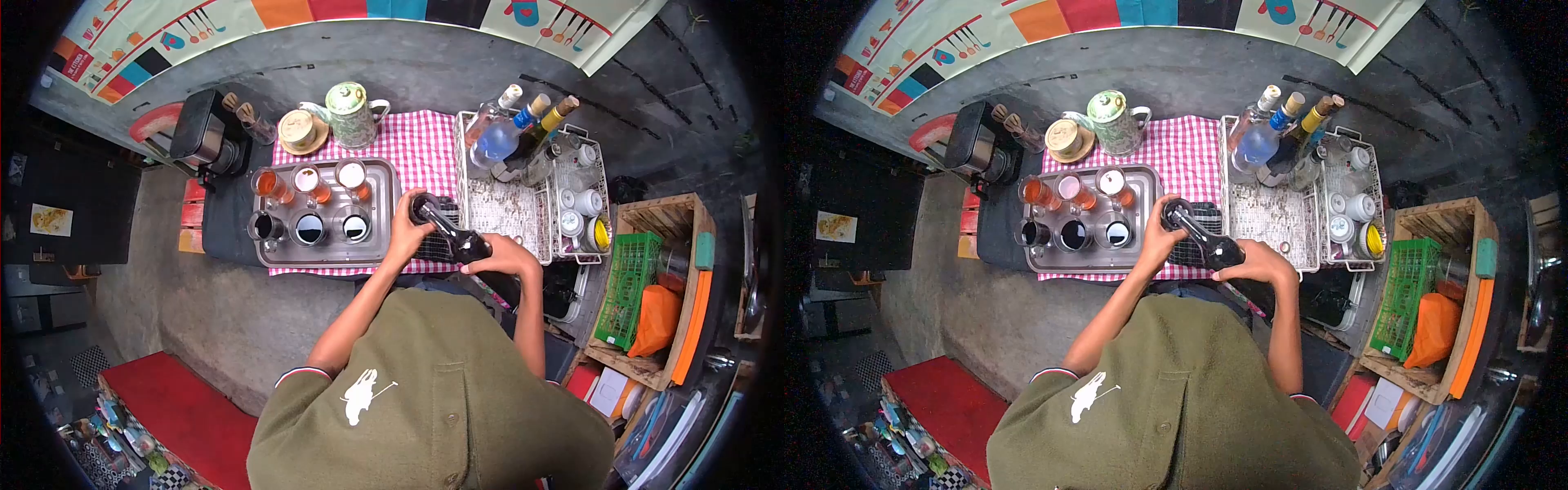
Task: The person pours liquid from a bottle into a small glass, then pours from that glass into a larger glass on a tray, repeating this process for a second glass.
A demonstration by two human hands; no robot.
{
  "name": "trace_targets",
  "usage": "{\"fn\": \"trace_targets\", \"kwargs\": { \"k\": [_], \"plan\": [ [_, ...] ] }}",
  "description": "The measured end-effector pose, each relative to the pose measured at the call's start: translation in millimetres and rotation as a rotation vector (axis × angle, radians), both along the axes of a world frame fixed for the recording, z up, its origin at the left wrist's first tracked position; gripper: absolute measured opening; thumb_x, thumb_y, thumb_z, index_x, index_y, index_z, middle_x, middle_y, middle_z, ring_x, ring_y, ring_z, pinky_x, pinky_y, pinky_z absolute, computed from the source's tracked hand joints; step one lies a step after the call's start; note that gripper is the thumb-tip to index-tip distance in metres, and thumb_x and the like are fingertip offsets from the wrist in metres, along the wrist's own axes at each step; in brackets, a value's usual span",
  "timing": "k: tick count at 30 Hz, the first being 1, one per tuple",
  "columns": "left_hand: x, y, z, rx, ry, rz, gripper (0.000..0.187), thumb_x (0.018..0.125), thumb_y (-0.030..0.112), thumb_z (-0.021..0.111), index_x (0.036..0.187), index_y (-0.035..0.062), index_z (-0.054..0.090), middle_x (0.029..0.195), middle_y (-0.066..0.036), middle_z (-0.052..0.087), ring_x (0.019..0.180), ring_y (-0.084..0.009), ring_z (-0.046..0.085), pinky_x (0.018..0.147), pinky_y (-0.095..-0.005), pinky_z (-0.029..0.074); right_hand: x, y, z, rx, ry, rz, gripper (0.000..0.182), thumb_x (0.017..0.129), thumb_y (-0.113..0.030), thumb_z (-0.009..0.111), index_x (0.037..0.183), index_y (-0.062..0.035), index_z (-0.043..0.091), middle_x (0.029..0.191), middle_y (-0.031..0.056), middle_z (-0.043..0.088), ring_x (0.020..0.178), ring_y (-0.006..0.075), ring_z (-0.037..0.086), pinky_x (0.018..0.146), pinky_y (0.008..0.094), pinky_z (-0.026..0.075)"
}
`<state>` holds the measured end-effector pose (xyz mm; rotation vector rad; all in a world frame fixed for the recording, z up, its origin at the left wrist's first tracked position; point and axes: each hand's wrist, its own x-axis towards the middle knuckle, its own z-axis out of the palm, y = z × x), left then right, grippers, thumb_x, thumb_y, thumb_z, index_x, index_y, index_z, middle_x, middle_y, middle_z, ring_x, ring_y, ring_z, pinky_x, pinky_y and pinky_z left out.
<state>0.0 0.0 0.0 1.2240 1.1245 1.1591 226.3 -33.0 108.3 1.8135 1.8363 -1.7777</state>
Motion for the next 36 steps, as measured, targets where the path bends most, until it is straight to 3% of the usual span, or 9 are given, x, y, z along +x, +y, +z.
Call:
{"fn": "trace_targets", "kwargs": {
  "k": [5,14,17,23,24,27,32,35,36],
  "plan": [
    [-0.3,-1.2,16.0,-0.060,-0.129,0.001,0.069,0.067,-0.010,0.074,0.130,0.0049,0.051,0.119,-0.008,0.058,0.113,-0.0175,0.057,0.099,-0.0316,0.046,-3.4,-4.5,4.6,0.119,0.061,-0.039,0.062,0.065,-0.036,0.088,0.113,-0.0025,0.067,0.092,0.0072,0.072,0.082,0.0158,0.064,0.078,0.0309,0.050],
    [-0.5,3.8,26.1,-0.033,-0.205,0.012,0.069,0.072,-0.013,0.071,0.135,0.0053,0.048,0.118,-0.006,0.057,0.105,-0.0139,0.060,0.090,-0.0291,0.054,-2.5,-2.3,-0.6,0.221,-0.011,-0.011,0.067,0.063,-0.037,0.088,0.114,-0.0018,0.062,0.085,0.0094,0.069,0.076,0.0148,0.060,0.071,0.0318,0.049],
    [-1.7,2.9,47.8,-0.111,-0.353,-0.021,0.068,0.074,-0.011,0.072,0.136,0.0040,0.047,0.118,-0.007,0.057,0.106,-0.0138,0.060,0.090,-0.0287,0.054,0.5,-1.5,-10.2,0.267,0.052,-0.037,0.072,0.059,-0.047,0.089,0.107,-0.0019,0.060,0.086,0.0140,0.071,0.081,0.0253,0.070,0.077,0.0376,0.053],
    [-3.7,1.3,62.7,-0.122,-0.338,-0.007,0.067,0.078,-0.007,0.075,0.138,0.0030,0.046,0.120,-0.007,0.058,0.109,-0.0140,0.059,0.092,-0.0287,0.052,-0.4,-2.2,-6.6,0.268,0.324,-0.282,0.067,0.061,-0.024,0.093,0.112,0.0001,0.055,0.089,0.0118,0.069,0.084,0.0207,0.069,0.079,0.0345,0.055],
    [-4.0,2.1,63.5,-0.123,-0.349,-0.006,0.070,0.077,-0.008,0.076,0.139,0.0033,0.045,0.121,-0.007,0.058,0.110,-0.0144,0.059,0.094,-0.0291,0.052,1.4,0.6,-8.6,0.246,0.337,-0.289,0.070,0.062,-0.019,0.093,0.116,0.0008,0.054,0.097,0.0123,0.068,0.091,0.0201,0.069,0.084,0.0334,0.056],
    [-4.7,2.4,67.5,-0.118,-0.337,-0.010,0.071,0.077,-0.008,0.076,0.139,0.0031,0.045,0.122,-0.007,0.058,0.111,-0.0150,0.059,0.095,-0.0298,0.051,1.9,1.5,-8.3,0.315,0.449,-0.417,0.073,0.061,-0.022,0.091,0.119,0.0014,0.052,0.102,0.0103,0.063,0.097,0.0187,0.064,0.089,0.0346,0.053],
    [-6.2,5.0,79.2,-0.138,-0.295,-0.015,0.068,0.077,-0.005,0.077,0.138,0.0024,0.047,0.124,-0.008,0.058,0.114,-0.0160,0.058,0.098,-0.0312,0.051,10.2,12.6,-15.3,0.425,0.497,-0.472,0.078,0.062,-0.021,0.089,0.124,0.0031,0.048,0.114,0.0134,0.060,0.104,0.0230,0.062,0.094,0.0377,0.051],
    [-6.5,6.2,76.0,-0.136,-0.311,-0.025,0.068,0.077,-0.005,0.077,0.137,0.0022,0.047,0.124,-0.008,0.058,0.114,-0.0162,0.059,0.098,-0.0311,0.051,14.6,17.5,-23.0,0.520,0.456,-0.511,0.077,0.063,-0.017,0.089,0.125,0.0023,0.047,0.116,0.0135,0.059,0.109,0.0236,0.060,0.096,0.0376,0.050],
    [-6.1,6.4,77.0,-0.132,-0.306,-0.029,0.068,0.077,-0.004,0.078,0.137,0.0022,0.047,0.123,-0.008,0.058,0.115,-0.0167,0.058,0.099,-0.0314,0.050,15.1,20.0,-30.3,0.617,0.490,-0.518,0.077,0.063,-0.025,0.092,0.122,0.0003,0.050,0.108,0.0140,0.063,0.104,0.0233,0.064,0.096,0.0376,0.051]
  ]
}}
